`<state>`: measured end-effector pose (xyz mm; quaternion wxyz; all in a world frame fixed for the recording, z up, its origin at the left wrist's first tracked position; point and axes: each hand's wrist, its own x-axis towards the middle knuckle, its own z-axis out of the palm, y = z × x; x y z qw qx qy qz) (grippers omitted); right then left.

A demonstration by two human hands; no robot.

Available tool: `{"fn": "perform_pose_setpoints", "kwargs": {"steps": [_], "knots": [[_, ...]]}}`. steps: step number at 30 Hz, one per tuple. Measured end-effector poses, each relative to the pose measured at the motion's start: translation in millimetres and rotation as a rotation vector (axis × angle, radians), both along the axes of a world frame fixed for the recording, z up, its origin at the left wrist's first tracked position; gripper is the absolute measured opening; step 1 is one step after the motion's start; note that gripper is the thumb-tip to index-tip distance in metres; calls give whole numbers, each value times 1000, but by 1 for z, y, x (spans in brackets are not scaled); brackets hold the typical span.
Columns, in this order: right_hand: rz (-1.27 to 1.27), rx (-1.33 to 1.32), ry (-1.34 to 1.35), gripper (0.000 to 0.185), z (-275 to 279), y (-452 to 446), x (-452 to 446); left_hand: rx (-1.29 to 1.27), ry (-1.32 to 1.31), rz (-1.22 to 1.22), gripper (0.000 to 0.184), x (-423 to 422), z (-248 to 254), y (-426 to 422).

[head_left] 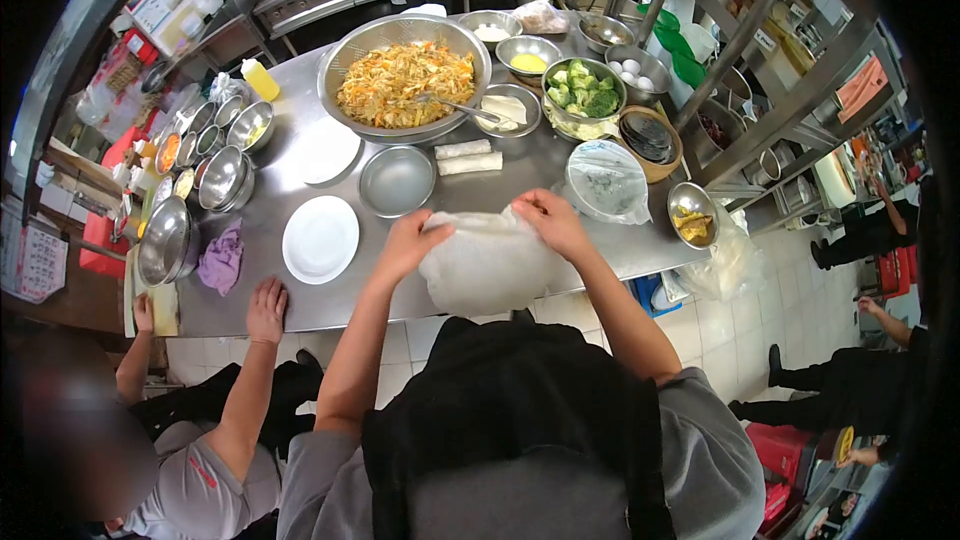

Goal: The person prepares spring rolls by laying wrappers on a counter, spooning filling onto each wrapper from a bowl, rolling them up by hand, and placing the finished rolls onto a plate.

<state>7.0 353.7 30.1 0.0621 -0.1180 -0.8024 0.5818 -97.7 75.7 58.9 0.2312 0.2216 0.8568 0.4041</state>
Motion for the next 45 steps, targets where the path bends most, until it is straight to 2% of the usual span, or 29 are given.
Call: {"fn": "perform_pose_setpoints", "kwargs": {"steps": [1, 4, 5, 7, 10, 13, 16, 20, 22, 23, 25, 26, 29, 32, 35, 37, 38, 41, 44, 45], "knots": [[-34, 110, -9, 24, -22, 7, -11, -210, 101, 42, 36, -6, -9, 16], [-100, 470, 88, 33, -45, 11, -5, -209, 1123, 7, 36, 30, -29, 31], [-117, 595, 140, 36, -49, 12, 0, -189, 989, 20, 40, 40, -38, 26], [-128, 628, 126, 45, -57, 17, 11, -155, 710, 35, 51, 67, -61, 9], [-204, 648, 34, 52, -69, 16, 28, -307, 449, 235, 47, 95, -83, -12], [-215, 538, -64, 55, -76, 16, 32, -272, 447, 303, 42, 113, -87, -8], [-150, 415, -217, 55, -61, 12, 35, -131, 584, 278, 37, 116, -116, -4], [-79, 361, -280, 52, -63, 5, 45, 12, 215, 385, 30, 107, -115, -3], [14, 468, -256, 51, -72, 1, 55, 78, 2, 526, 28, 102, -107, -11], [62, 519, -244, 50, -77, -2, 61, 345, -272, 605, 31, 98, -131, -21], [159, 648, -40, 50, -66, -14, 75, 455, -439, 691, 36, 106, -108, -15], [205, 710, 65, 49, -58, -21, 79, 483, -455, 672, 39, 112, -95, -10], [497, 605, 251, 50, -37, -44, 94, 555, -469, 584, 48, 132, -73, 2], [467, 632, 295, 52, -39, -50, 96, 566, -583, 578, 49, 128, -90, -4], [407, 676, 313, 46, -60, -41, 94, 605, -762, 633, 44, 125, -79, -12], [408, 676, 324, 37, -69, -31, 94, 564, -684, 536, 41, 125, -75, -16], [407, 676, 326, 32, -74, -27, 95, 499, -551, 425, 41, 130, -78, -22], [343, 660, 356, 23, -75, -24, 95, 245, -37, 215, 36, 134, -91, -27], [344, 661, 335, 20, -65, -18, 86, 9, 618, 97, 29, 123, -77, -27], [286, 504, 310, 20, -67, -16, 79, 33, 699, 76, 26, 110, -76, -24]]}}
